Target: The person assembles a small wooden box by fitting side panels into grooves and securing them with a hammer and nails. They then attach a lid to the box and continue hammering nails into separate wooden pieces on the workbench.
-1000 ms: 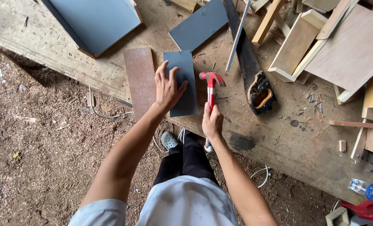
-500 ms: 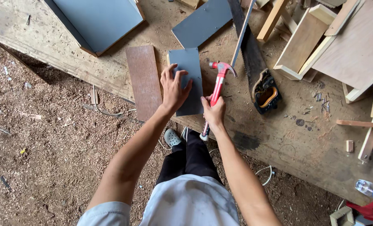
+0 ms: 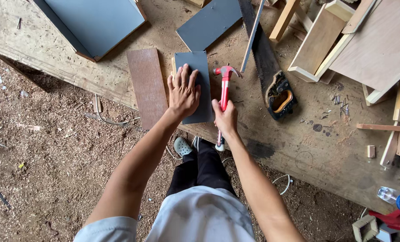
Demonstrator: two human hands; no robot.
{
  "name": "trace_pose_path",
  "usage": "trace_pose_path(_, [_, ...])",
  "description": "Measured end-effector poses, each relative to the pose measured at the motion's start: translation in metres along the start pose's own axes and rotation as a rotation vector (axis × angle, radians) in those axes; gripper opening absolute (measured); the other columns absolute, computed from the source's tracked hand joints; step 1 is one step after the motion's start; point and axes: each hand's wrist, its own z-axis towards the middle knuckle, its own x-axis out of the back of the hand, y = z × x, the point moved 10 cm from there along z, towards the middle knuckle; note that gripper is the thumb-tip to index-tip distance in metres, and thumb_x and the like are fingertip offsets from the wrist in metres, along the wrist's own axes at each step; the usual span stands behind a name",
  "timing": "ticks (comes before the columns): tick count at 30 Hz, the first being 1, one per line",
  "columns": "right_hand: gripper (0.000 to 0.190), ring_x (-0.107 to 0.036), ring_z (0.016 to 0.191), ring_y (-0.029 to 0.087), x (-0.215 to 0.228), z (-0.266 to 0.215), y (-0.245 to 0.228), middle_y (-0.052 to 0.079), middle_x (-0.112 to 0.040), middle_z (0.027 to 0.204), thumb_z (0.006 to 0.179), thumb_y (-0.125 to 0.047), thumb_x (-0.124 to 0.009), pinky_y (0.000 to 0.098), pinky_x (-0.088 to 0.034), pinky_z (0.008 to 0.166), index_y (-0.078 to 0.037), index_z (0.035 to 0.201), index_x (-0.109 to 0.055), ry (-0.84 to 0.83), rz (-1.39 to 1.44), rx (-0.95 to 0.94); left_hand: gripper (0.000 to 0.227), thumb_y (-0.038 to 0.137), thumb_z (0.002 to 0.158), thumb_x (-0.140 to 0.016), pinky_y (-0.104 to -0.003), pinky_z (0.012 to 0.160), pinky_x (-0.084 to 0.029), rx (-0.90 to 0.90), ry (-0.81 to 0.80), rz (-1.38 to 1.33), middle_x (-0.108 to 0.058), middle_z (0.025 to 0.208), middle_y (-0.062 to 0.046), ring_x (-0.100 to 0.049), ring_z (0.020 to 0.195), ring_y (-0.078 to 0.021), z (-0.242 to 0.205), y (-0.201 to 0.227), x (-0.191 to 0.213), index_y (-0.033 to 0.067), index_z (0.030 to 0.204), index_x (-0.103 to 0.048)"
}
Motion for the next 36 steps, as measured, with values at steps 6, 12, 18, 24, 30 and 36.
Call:
trace_pose_path(6, [0.039, -0.058, 0.047, 0.028, 0.023, -0.028, -0.053, 0.014, -0.058, 0.060, 0.114, -0.032, -0.048, 0.0421, -0.042, 0.043, -0.002, 0.091, -0.057, 0.178, -0.426, 0.510, 0.053, 0.032, 0.099, -0.053, -0.065, 0.117, -0.018, 0.004, -0.015, 0.057, -0.033, 0.160, -0.023, -0.031, 0.148, -0.0393, 0.003, 0.000, 0.001, 0.0120, 0.148, -0.048])
trace_pose_path(12, [0.036, -0.053, 0.036, 0.024, 0.007, -0.027, -0.045, 0.007, -0.052, 0.048, 0.110, -0.029, -0.046, 0.0405, -0.037, 0.033, 0.000, 0.091, -0.056, -0.035, -0.534, 0.408, 0.053, 0.032, 0.099, -0.052, -0.064, 0.116, -0.019, -0.009, 0.032, 0.040, -0.034, 0.159, -0.023, -0.032, 0.147, -0.0394, 0.001, 0.000, 0.003, 0.0107, 0.148, -0.050])
trace_pose_path(18, [0.032, -0.049, 0.036, 0.017, 0.029, -0.041, -0.070, 0.004, -0.048, 0.048, 0.113, -0.022, -0.043, 0.0368, -0.035, 0.035, 0.000, 0.094, -0.057, 0.166, -0.369, 0.614, 0.054, 0.032, 0.099, -0.053, -0.064, 0.116, -0.020, -0.020, 0.052, 0.049, -0.035, 0.159, -0.023, -0.033, 0.147, -0.0391, -0.002, -0.001, 0.003, 0.0100, 0.148, -0.050])
trace_pose_path(24, [0.030, -0.052, 0.036, 0.016, 0.015, -0.035, -0.057, 0.003, -0.053, 0.050, 0.110, -0.022, -0.045, 0.0337, -0.036, 0.031, -0.001, 0.094, -0.059, 0.014, -0.424, 0.517, 0.052, 0.031, 0.095, -0.054, -0.065, 0.114, -0.020, -0.024, 0.058, 0.028, -0.036, 0.157, -0.024, -0.033, 0.146, -0.0392, 0.003, 0.004, 0.005, 0.0085, 0.143, -0.053])
trace_pose_path(30, [0.035, -0.054, 0.036, 0.024, 0.014, -0.035, -0.043, 0.007, -0.058, 0.054, 0.114, -0.023, -0.047, 0.0382, -0.039, 0.032, -0.003, 0.089, -0.060, 0.010, -0.475, 0.448, 0.051, 0.030, 0.099, -0.055, -0.063, 0.117, -0.021, -0.034, 0.090, 0.019, -0.037, 0.159, -0.024, -0.034, 0.148, -0.0390, -0.007, 0.003, 0.008, 0.0078, 0.144, -0.053])
trace_pose_path(36, [0.032, -0.059, 0.047, 0.022, 0.030, -0.052, -0.069, 0.010, -0.055, 0.056, 0.116, -0.025, -0.045, 0.0372, -0.039, 0.039, 0.000, 0.101, -0.057, 0.195, -0.432, 0.755, 0.052, 0.030, 0.096, -0.055, -0.064, 0.113, -0.021, -0.037, 0.097, 0.043, -0.036, 0.157, -0.024, -0.035, 0.144, -0.0392, -0.001, 0.002, 0.005, 0.0074, 0.142, -0.053])
